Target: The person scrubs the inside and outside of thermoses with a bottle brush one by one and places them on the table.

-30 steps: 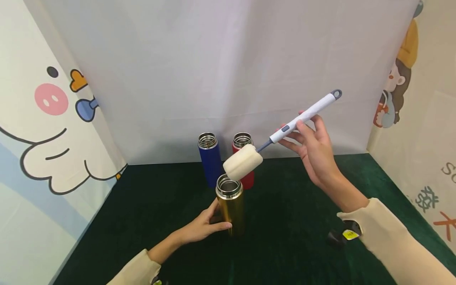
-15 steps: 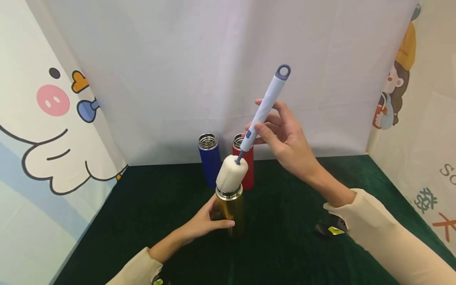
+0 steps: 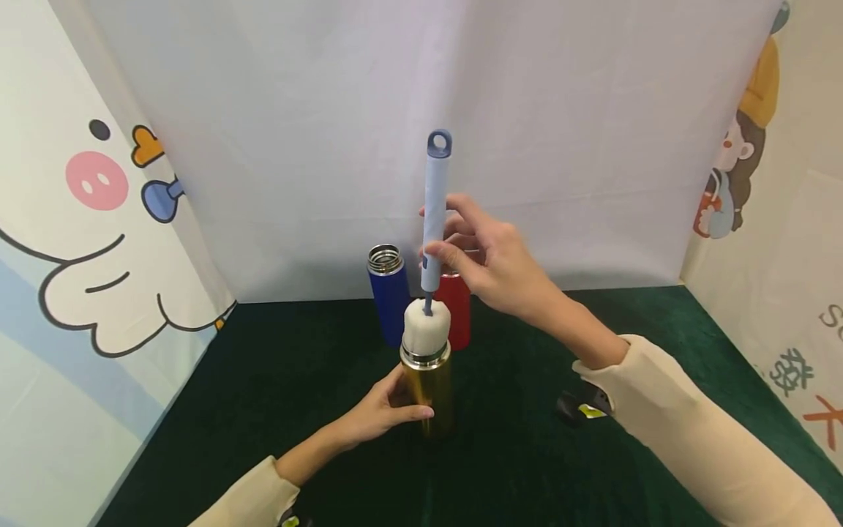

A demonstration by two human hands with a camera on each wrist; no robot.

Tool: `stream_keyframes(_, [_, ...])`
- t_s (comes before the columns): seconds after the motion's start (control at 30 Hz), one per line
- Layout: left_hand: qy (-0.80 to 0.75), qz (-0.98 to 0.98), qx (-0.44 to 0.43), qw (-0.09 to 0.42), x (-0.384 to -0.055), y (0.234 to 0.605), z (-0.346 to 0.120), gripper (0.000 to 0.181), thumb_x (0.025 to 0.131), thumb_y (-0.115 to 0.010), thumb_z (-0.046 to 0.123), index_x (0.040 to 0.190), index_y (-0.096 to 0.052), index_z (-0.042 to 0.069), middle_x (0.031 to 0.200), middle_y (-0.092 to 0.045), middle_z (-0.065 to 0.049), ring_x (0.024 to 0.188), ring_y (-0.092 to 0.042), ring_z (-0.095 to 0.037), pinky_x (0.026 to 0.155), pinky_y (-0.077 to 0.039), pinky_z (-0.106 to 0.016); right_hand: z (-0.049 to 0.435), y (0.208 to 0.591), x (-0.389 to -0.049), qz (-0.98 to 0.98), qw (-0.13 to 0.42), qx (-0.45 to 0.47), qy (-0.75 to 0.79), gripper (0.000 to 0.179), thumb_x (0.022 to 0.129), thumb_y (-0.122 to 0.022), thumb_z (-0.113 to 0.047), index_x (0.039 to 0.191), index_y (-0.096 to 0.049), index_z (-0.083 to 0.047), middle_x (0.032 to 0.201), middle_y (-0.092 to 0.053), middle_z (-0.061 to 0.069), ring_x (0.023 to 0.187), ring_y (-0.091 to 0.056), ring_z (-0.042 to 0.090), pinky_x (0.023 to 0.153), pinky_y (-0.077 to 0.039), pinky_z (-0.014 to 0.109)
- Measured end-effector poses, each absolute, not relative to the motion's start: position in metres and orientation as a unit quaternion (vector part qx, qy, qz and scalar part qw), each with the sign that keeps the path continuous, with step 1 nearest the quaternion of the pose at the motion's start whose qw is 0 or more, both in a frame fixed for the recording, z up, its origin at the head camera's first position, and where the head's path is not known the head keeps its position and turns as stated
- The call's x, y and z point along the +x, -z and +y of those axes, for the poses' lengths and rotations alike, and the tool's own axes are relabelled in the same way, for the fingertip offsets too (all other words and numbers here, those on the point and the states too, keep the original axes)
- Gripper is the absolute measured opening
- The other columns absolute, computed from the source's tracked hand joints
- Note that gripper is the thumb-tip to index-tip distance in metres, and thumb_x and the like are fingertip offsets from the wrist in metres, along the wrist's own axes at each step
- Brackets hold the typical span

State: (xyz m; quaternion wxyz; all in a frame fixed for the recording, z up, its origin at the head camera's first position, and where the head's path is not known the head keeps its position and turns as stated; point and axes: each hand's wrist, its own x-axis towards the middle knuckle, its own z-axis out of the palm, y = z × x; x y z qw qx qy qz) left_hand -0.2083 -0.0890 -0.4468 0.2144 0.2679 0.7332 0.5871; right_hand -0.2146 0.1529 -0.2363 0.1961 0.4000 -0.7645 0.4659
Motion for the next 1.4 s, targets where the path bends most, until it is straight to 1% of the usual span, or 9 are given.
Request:
stream_keyframes(0.13, [-0.589,0.731,0.271,0.214,-0.208,0.445,-0.089,0.082,0.098,-0.07,0.03,0.162,-0.019,0.03,0.164,-0.038,-0.008,0.15,-0.038,-0.034,0.118,-0.039,-0.055,0.149,0.24,-0.221,-0.776,0.189,0.406,-0.445,0.038,0.1,-0.062,-0.003,0.135,-0.049,0.004,0.109,-0.074,0.024,0.09,-0.075,0.022,0.08,-0.062,0.026])
stream_keyframes(0.33, [-0.58,0.736,0.28,0.21,-0.208,0.445,-0.089,0.084,0.098,-0.069,0.033,0.163,-0.017,0.029,0.163,-0.038,-0.01,0.15,-0.038,-0.035,0.118,-0.04,-0.054,0.146,0.253,-0.227,-0.76,0.158,0.428,-0.463,0.037,0.1,-0.061,-0.002,0.134,-0.049,0.006,0.103,-0.074,0.021,0.088,-0.074,0.009,0.082,-0.061,0.023])
stream_keyframes(0.43, [-0.58,0.735,0.282,0.208,-0.208,0.444,-0.088,0.083,0.099,-0.069,0.032,0.163,-0.017,0.028,0.164,-0.037,-0.01,0.151,-0.037,-0.035,0.118,-0.04,-0.053,0.144,0.259,-0.227,-0.753,0.153,0.434,-0.47,0.037,0.099,-0.061,0.002,0.133,-0.049,0.007,0.101,-0.074,0.02,0.089,-0.074,0.008,0.084,-0.061,0.024])
stream_keyframes(0.53, [-0.583,0.733,0.282,0.21,-0.206,0.446,-0.088,0.082,0.099,-0.069,0.03,0.163,-0.017,0.029,0.165,-0.036,-0.009,0.152,-0.036,-0.034,0.118,-0.04,-0.053,0.142,0.265,-0.223,-0.757,0.168,0.434,-0.458,0.039,0.096,-0.063,0.006,0.133,-0.049,0.007,0.101,-0.075,0.02,0.088,-0.076,0.016,0.085,-0.06,0.024])
stream_keyframes(0.67, [-0.584,0.732,0.281,0.211,-0.205,0.447,-0.089,0.082,0.099,-0.069,0.029,0.162,-0.018,0.031,0.164,-0.037,-0.008,0.152,-0.036,-0.034,0.118,-0.04,-0.053,0.137,0.272,-0.214,-0.763,0.201,0.438,-0.43,0.042,0.091,-0.066,0.012,0.13,-0.05,0.006,0.102,-0.076,0.019,0.087,-0.077,0.026,0.082,-0.062,0.029])
stream_keyframes(0.83, [-0.572,0.741,0.29,0.2,-0.208,0.447,-0.088,0.082,0.098,-0.07,0.031,0.162,-0.018,0.031,0.163,-0.039,-0.008,0.15,-0.039,-0.033,0.117,-0.042,-0.052,0.135,0.277,-0.206,-0.763,0.222,0.441,-0.418,0.042,0.089,-0.066,0.015,0.127,-0.05,0.006,0.1,-0.076,0.019,0.086,-0.077,0.027,0.079,-0.063,0.035])
stream_keyframes(1.03, [-0.575,0.738,0.289,0.203,-0.214,0.444,-0.089,0.08,0.099,-0.069,0.028,0.161,-0.019,0.032,0.164,-0.037,-0.008,0.151,-0.037,-0.033,0.118,-0.04,-0.053,0.134,0.278,-0.204,-0.777,0.235,0.43,-0.396,0.039,0.092,-0.064,0.012,0.126,-0.047,0.006,0.104,-0.074,0.021,0.093,-0.077,0.03,0.083,-0.063,0.042])
stream_keyframes(1.23, [-0.578,0.732,0.288,0.216,-0.213,0.443,-0.089,0.08,0.099,-0.068,0.024,0.161,-0.018,0.031,0.166,-0.034,-0.008,0.153,-0.033,-0.034,0.119,-0.038,-0.054,0.135,0.282,-0.204,-0.783,0.222,0.423,-0.399,0.039,0.093,-0.066,0.01,0.127,-0.047,0.006,0.105,-0.074,0.021,0.093,-0.077,0.031,0.083,-0.063,0.041])
stream_keyframes(1.4, [-0.582,0.731,0.286,0.213,-0.21,0.444,-0.088,0.081,0.099,-0.069,0.025,0.162,-0.019,0.029,0.165,-0.035,-0.009,0.152,-0.034,-0.034,0.119,-0.037,-0.055,0.141,0.292,-0.205,-0.786,0.218,0.402,-0.416,0.041,0.089,-0.071,0.008,0.125,-0.052,0.004,0.102,-0.077,0.018,0.091,-0.077,0.029,0.083,-0.063,0.042])
